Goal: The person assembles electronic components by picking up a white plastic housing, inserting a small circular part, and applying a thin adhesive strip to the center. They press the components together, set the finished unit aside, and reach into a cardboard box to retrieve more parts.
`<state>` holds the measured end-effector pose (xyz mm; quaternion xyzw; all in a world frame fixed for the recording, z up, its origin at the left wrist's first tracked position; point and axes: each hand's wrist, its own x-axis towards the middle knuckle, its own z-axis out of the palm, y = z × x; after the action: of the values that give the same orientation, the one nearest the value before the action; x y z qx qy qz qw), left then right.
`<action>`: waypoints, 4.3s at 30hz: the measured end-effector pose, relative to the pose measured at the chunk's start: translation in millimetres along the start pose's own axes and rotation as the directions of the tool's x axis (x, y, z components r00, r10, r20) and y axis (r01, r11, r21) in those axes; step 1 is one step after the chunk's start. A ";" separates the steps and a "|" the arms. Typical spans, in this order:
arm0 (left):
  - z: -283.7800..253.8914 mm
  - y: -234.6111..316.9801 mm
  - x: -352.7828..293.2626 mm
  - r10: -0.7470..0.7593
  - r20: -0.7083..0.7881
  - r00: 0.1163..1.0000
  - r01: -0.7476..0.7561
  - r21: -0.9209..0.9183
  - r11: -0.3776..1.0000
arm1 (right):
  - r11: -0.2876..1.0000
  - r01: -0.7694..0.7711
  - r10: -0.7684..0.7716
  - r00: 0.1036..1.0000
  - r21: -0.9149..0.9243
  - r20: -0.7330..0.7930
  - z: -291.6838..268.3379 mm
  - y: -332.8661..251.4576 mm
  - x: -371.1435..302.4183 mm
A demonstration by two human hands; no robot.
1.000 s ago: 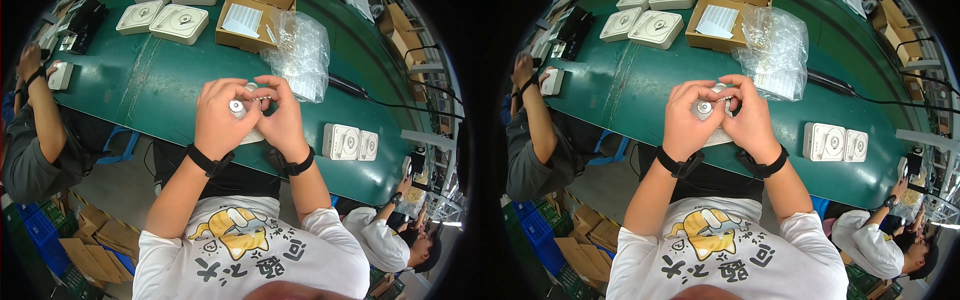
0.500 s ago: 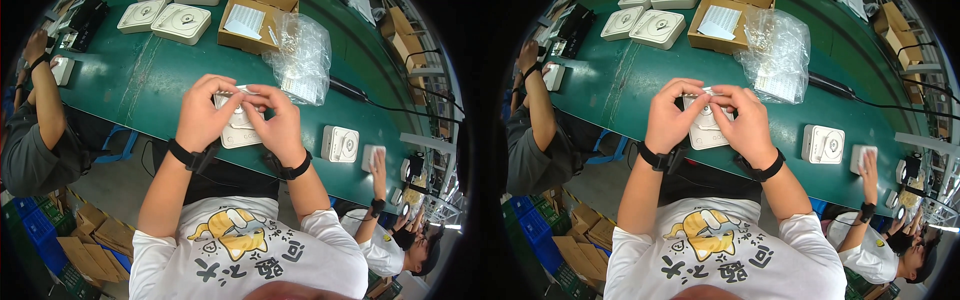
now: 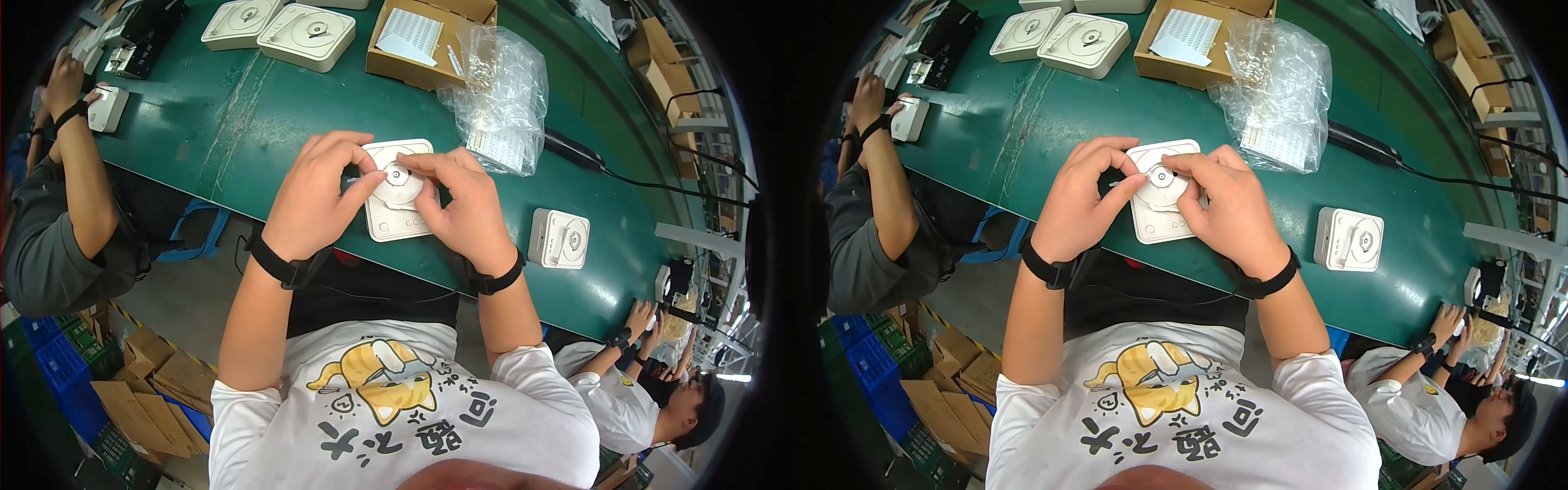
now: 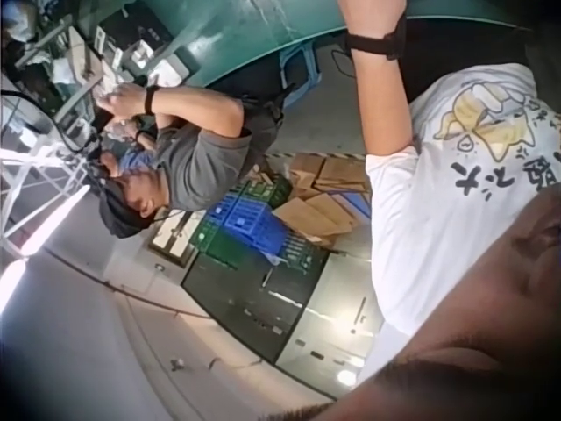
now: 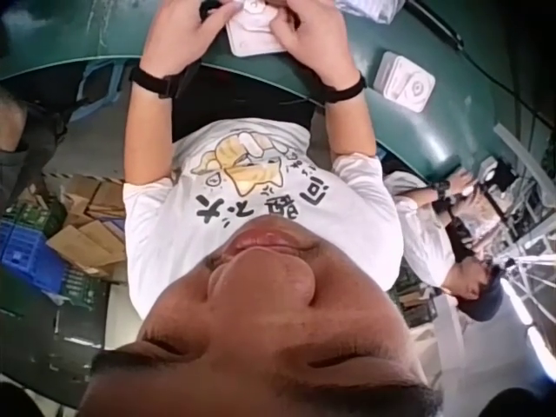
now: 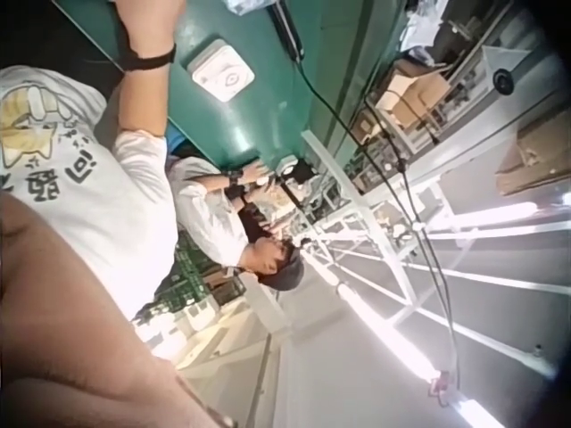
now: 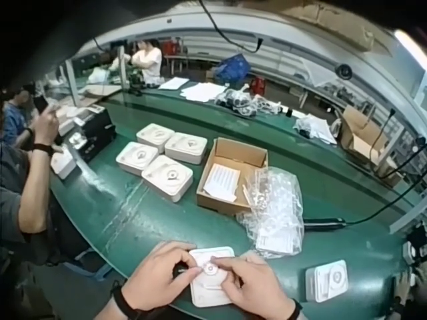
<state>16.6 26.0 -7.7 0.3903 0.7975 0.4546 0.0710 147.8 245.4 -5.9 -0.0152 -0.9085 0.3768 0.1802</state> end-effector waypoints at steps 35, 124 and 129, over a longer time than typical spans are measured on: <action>35.4 -12.0 -41.5 0.231 -0.067 0.971 -0.231 0.020 0.973 | 0.994 0.024 -0.018 0.998 -0.105 0.055 -22.3 -7.1 8.4; 8.0 -3.9 4.0 -0.110 0.040 0.993 0.112 -0.080 0.990 | 0.965 -0.111 0.076 0.985 0.237 0.154 8.3 22.9 12.1; 36.8 -23.3 3.1 -0.172 0.227 0.959 0.239 -0.309 0.920 | 0.982 0.098 -0.085 0.992 -0.159 0.092 20.3 -25.5 -24.4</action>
<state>18.7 46.1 -46.4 0.3290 0.7348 0.5324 0.2614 166.6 209.5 -9.2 0.0278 -0.9428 0.2926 0.1569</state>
